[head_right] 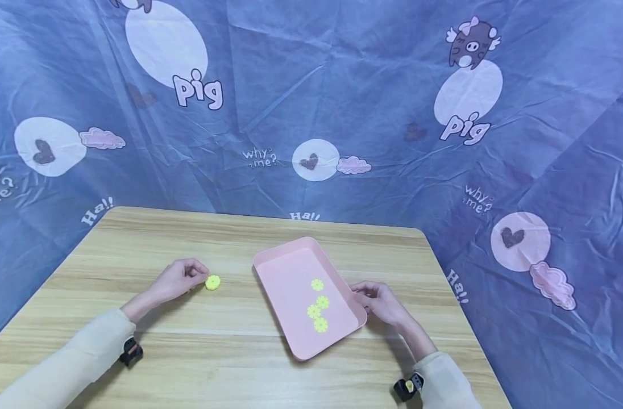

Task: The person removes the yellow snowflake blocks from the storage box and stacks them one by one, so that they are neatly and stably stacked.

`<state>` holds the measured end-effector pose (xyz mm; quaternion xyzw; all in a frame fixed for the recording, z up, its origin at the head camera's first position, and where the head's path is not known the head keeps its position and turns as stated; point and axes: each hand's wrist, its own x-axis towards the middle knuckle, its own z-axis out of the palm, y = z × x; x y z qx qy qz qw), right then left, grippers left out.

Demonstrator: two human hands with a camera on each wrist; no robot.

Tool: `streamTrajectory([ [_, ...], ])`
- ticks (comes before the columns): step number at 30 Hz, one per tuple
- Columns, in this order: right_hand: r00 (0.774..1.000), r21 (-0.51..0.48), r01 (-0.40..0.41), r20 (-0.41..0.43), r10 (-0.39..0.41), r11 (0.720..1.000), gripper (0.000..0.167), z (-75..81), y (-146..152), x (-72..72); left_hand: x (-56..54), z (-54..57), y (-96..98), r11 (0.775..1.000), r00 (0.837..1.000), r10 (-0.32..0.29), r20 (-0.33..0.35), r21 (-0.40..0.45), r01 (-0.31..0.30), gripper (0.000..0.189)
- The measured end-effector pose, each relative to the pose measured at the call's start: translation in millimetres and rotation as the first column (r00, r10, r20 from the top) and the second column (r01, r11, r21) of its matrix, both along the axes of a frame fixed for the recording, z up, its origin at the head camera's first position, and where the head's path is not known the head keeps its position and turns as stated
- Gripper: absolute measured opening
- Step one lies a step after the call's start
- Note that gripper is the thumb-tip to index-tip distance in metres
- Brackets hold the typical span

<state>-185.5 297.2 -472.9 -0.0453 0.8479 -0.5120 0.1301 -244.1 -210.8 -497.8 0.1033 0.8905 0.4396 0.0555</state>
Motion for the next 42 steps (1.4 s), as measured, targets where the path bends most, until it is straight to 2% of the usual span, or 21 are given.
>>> streamTrajectory([
  [5, 1.0, 0.001, 0.0, -0.002, 0.0, 1.0, 0.036, 1.6, -1, 0.9, -2.3, 8.2, 1.8, 0.999, 1.0, 0.005, -0.009, 0.043, -0.005, 0.02],
  [10, 1.0, 0.005, 0.005, 0.0, -0.005, 1.0, 0.036, 2.7, -2, 2.3, -1.9, 18.9, 13.7, 0.997, 0.998, -0.024, -0.063, 0.067, 0.029, 0.018],
  [15, 1.0, 0.007, 0.006, -0.005, -0.006, 1.0, 0.036, 2.9, -2, 3.1, 0.9, 25.4, 34.2, 0.995, 0.991, -0.057, -0.124, 0.076, 0.067, 0.018],
  [21, 1.0, -0.002, 0.004, -0.001, -0.004, 1.0, 0.037, 1.5, -1, 3.6, 6.4, 30.2, 63.2, 0.986, 0.981, -0.105, -0.163, 0.113, 0.124, 0.017],
  [26, 1.0, -0.013, -0.003, 0.005, 0.003, 1.0, 0.038, 0.2, 0, 3.5, 12.1, 32.4, 83.9, 0.975, 0.959, -0.164, -0.231, 0.109, 0.193, 0.019],
  [31, 1.0, -0.011, -0.008, -0.001, 0.008, 1.0, 0.037, -0.7, 1, 3.1, 17.4, 33.1, 99.9, 0.963, 0.939, -0.215, -0.268, 0.1, 0.249, 0.018],
  [34, 1.0, -0.013, -0.013, -0.003, 0.013, 1.0, 0.037, -0.6, 1, 3.1, 19.9, 31.6, 109.2, 0.959, 0.925, -0.246, -0.288, 0.064, 0.275, 0.017],
  [37, 1.0, -0.019, -0.017, -0.001, 0.017, 1.0, 0.037, 0.0, 1, 3.3, 22.4, 29.4, 118.5, 0.953, 0.904, -0.282, -0.322, 0.017, 0.303, 0.017],
  [42, 1.0, -0.025, -0.022, 0.004, 0.022, 0.999, 0.037, 1.4, 1, 3.5, 26.6, 27.5, 133.6, 0.932, 0.859, -0.354, -0.369, -0.061, 0.358, 0.017],
])
